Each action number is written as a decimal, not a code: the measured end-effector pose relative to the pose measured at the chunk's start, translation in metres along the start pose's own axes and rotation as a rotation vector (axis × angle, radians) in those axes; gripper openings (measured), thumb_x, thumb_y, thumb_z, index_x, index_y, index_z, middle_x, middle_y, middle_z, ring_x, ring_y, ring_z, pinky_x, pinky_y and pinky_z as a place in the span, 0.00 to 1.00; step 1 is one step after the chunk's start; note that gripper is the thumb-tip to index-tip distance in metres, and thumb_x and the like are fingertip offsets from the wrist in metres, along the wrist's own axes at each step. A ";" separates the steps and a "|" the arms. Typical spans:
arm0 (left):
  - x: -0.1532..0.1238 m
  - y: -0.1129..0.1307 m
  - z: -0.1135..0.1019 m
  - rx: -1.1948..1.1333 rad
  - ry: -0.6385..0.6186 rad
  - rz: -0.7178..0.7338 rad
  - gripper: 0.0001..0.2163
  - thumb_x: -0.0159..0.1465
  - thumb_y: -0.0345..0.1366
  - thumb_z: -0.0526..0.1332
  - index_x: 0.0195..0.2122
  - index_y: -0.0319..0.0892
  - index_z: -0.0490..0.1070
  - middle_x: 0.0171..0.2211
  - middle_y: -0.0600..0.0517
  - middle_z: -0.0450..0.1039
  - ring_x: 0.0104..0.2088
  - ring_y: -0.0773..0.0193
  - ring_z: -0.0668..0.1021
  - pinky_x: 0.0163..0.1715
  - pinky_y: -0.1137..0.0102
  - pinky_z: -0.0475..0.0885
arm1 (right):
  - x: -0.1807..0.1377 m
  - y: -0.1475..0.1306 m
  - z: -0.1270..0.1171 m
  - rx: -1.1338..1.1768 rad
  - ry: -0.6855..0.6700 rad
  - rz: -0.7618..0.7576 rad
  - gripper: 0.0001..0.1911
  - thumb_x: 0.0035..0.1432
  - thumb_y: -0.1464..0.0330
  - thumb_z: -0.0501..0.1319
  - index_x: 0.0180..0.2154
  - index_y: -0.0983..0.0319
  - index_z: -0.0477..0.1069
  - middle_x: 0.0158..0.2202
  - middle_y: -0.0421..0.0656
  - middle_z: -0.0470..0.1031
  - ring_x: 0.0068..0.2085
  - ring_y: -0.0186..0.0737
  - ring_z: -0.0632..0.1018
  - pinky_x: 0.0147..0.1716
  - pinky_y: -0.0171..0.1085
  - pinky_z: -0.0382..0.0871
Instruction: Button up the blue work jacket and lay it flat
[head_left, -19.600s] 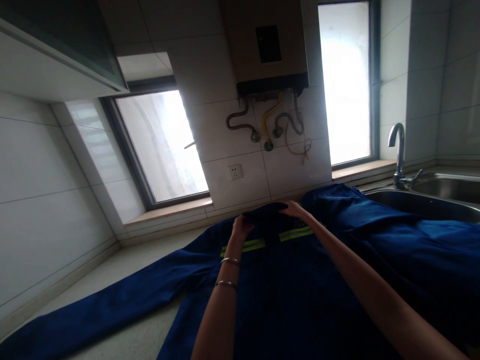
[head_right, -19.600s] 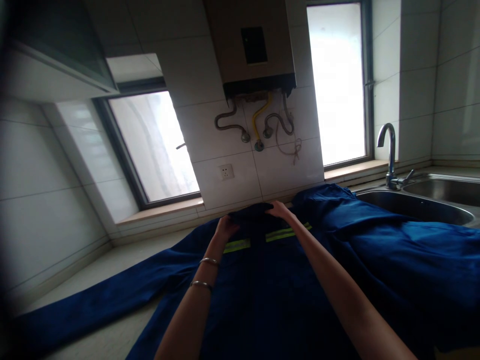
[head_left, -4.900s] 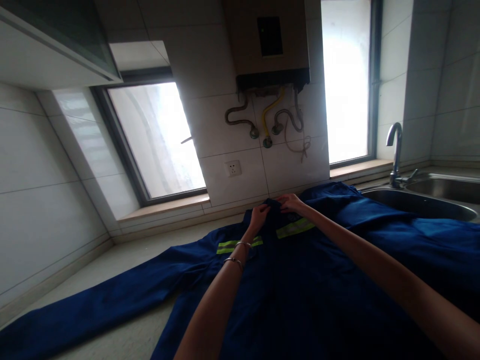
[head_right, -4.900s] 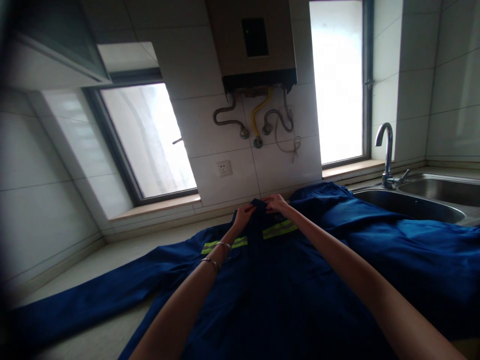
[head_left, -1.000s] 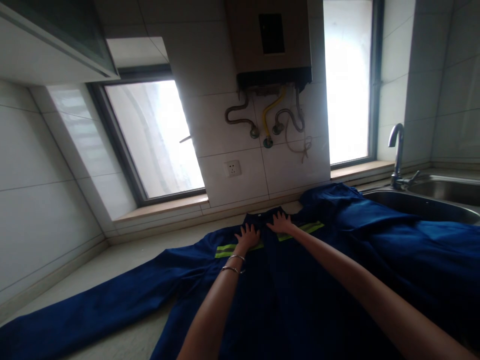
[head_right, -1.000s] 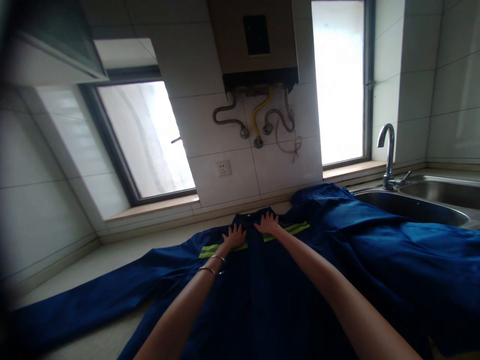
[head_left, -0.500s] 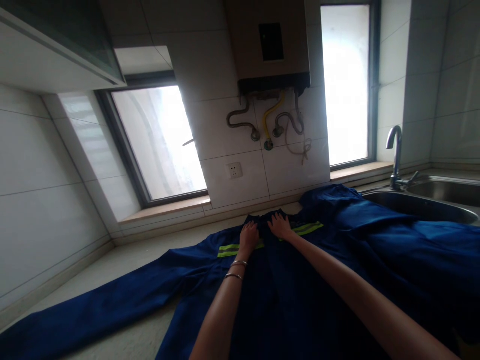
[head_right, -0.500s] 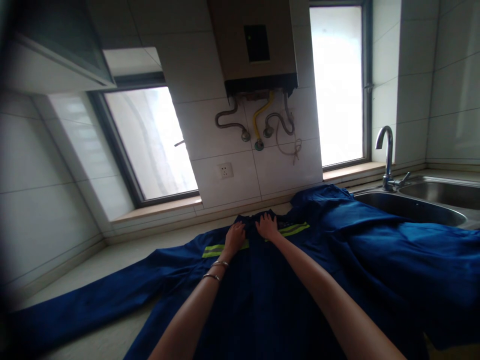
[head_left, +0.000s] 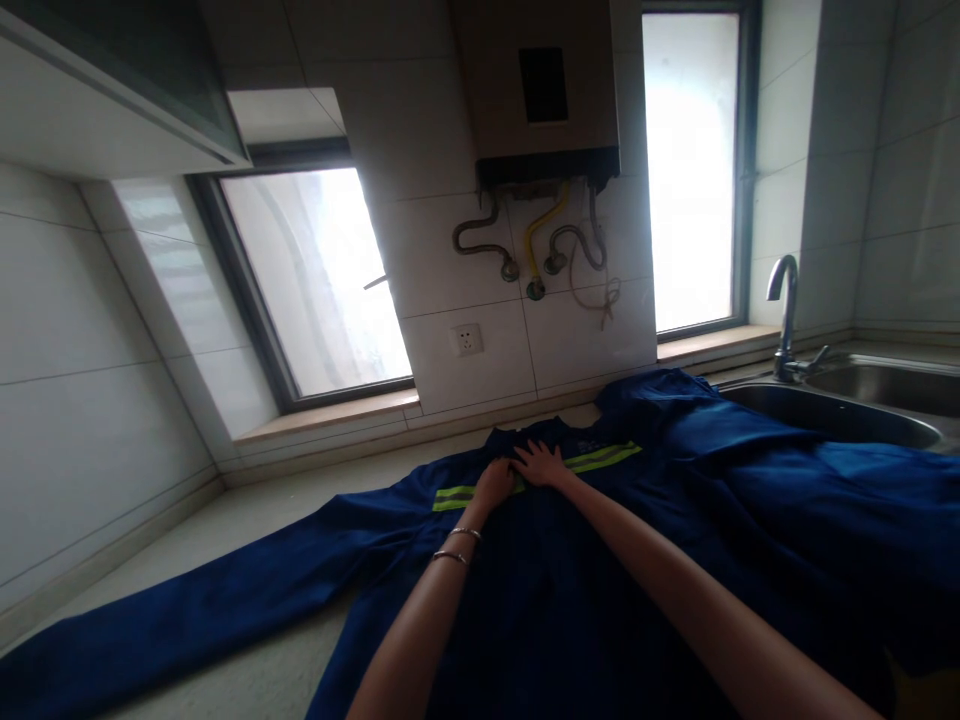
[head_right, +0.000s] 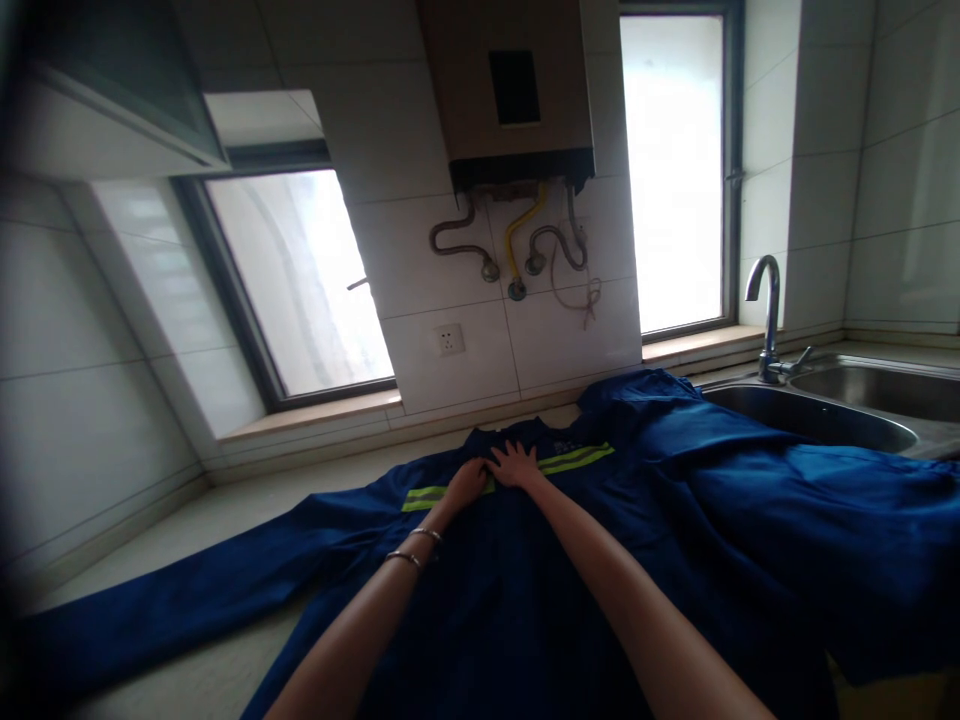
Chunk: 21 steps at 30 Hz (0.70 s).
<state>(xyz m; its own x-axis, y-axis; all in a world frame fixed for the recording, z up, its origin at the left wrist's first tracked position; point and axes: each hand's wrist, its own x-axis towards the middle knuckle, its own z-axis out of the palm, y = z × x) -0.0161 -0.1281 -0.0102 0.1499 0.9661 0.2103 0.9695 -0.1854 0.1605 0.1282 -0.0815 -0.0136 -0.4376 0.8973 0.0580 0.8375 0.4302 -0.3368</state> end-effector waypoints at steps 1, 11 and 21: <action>-0.004 -0.002 0.000 0.005 0.001 0.008 0.18 0.63 0.29 0.47 0.53 0.36 0.65 0.55 0.42 0.64 0.57 0.58 0.65 0.57 0.66 0.57 | -0.001 -0.001 -0.001 -0.002 -0.006 0.004 0.36 0.58 0.43 0.36 0.63 0.50 0.46 0.66 0.45 0.41 0.64 0.57 0.44 0.56 0.62 0.33; -0.032 -0.011 0.000 0.046 -0.008 -0.012 0.22 0.65 0.38 0.46 0.60 0.42 0.58 0.61 0.45 0.55 0.61 0.49 0.58 0.58 0.56 0.53 | -0.008 -0.010 -0.004 -0.030 -0.006 0.030 0.32 0.60 0.47 0.40 0.63 0.49 0.49 0.66 0.44 0.42 0.64 0.55 0.45 0.56 0.61 0.34; -0.034 -0.007 -0.004 0.030 -0.010 -0.044 0.22 0.65 0.38 0.46 0.60 0.43 0.59 0.62 0.46 0.55 0.61 0.50 0.57 0.58 0.56 0.54 | -0.028 -0.023 -0.014 -0.066 0.157 -0.001 0.28 0.63 0.54 0.38 0.62 0.53 0.52 0.67 0.44 0.39 0.65 0.52 0.41 0.57 0.58 0.28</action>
<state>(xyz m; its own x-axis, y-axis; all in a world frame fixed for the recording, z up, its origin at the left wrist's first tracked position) -0.0291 -0.1602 -0.0145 0.1085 0.9750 0.1942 0.9806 -0.1371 0.1404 0.1259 -0.1155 0.0052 -0.3860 0.8992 0.2060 0.8591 0.4317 -0.2748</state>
